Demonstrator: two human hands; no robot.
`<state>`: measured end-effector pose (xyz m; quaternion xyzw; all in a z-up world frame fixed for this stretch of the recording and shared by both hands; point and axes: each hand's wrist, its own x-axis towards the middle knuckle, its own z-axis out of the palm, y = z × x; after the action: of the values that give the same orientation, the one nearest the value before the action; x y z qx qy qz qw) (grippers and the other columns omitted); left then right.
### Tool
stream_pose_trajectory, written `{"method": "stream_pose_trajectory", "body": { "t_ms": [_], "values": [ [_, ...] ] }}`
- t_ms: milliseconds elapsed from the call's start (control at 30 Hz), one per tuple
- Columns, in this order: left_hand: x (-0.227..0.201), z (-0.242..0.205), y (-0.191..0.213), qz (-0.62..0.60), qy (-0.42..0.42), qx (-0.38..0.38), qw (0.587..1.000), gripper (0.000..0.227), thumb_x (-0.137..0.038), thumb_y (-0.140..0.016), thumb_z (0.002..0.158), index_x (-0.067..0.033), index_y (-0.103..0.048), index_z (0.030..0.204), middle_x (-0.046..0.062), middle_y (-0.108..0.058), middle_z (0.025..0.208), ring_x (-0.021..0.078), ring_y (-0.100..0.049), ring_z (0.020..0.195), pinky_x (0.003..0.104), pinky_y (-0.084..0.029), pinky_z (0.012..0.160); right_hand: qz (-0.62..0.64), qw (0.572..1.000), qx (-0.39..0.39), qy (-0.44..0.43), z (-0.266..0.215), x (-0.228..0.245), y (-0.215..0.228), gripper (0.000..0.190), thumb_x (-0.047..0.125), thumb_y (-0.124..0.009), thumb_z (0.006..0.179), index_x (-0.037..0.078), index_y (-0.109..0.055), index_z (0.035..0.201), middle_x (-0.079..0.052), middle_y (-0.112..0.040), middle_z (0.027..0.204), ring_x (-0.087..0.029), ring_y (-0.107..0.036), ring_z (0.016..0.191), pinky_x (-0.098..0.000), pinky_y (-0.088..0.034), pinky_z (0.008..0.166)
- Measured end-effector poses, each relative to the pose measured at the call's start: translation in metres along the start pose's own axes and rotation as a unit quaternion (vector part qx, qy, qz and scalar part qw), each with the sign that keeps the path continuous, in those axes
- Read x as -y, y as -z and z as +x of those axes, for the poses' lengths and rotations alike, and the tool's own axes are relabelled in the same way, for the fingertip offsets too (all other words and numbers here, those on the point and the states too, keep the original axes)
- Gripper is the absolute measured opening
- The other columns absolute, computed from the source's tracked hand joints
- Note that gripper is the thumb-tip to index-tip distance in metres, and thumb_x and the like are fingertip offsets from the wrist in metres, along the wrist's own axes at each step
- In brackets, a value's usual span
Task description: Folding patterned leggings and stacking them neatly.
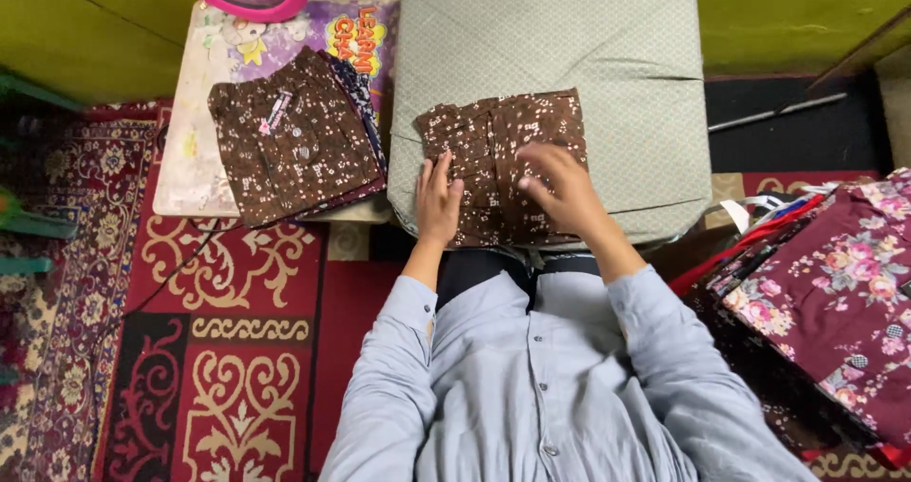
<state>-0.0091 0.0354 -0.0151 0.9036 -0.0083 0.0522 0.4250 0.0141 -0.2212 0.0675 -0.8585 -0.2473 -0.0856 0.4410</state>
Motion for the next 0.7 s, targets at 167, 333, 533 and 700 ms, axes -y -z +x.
{"method": "stream_pose_trajectory", "body": {
  "t_ms": [167,333,533,700],
  "values": [
    [-0.06,-0.013,0.019,0.169,-0.024,0.054,0.984,0.104,-0.083,-0.047,0.082,-0.0219,-0.026,0.163,0.021,-0.023,0.167,0.045,-0.011,0.155,0.062,-0.011,0.122,-0.244,0.965,0.023,-0.094,-0.024,-0.028,-0.023,0.074,0.051,-0.065,0.097,0.01,-0.047,0.156,-0.023,-0.042,0.16,-0.042,-0.034,0.149,-0.0629,-0.022,0.119],
    [-0.067,-0.018,0.017,0.233,-0.046,0.057,0.97,0.114,-0.083,-0.065,0.07,-0.0218,-0.034,0.161,0.027,-0.019,0.166,0.0505,-0.011,0.154,0.066,-0.012,0.12,-0.296,0.943,0.075,-0.132,-0.031,-0.04,-0.031,0.082,0.066,-0.049,0.1,0.014,-0.037,0.162,-0.019,-0.033,0.167,-0.035,-0.026,0.156,-0.0598,-0.013,0.125],
    [-0.073,-0.015,0.019,0.236,-0.037,0.059,0.969,0.113,-0.077,-0.071,0.067,-0.0207,-0.037,0.159,0.027,-0.019,0.166,0.0505,-0.012,0.154,0.065,-0.015,0.12,-0.272,0.937,0.096,-0.195,0.022,-0.049,-0.026,0.091,0.074,-0.047,0.096,0.016,-0.031,0.165,-0.02,-0.022,0.171,-0.036,-0.017,0.158,-0.0706,-0.007,0.121],
    [-0.072,-0.012,0.02,0.227,-0.027,0.068,0.971,0.113,-0.078,-0.071,0.068,-0.0231,-0.034,0.16,0.026,-0.015,0.167,0.0501,-0.012,0.153,0.065,-0.016,0.119,-0.297,0.932,0.06,-0.198,0.064,-0.076,-0.043,0.096,0.081,-0.046,0.092,0.017,-0.034,0.163,-0.025,-0.03,0.165,-0.038,-0.02,0.157,-0.0716,-0.015,0.119]
  ]
}}
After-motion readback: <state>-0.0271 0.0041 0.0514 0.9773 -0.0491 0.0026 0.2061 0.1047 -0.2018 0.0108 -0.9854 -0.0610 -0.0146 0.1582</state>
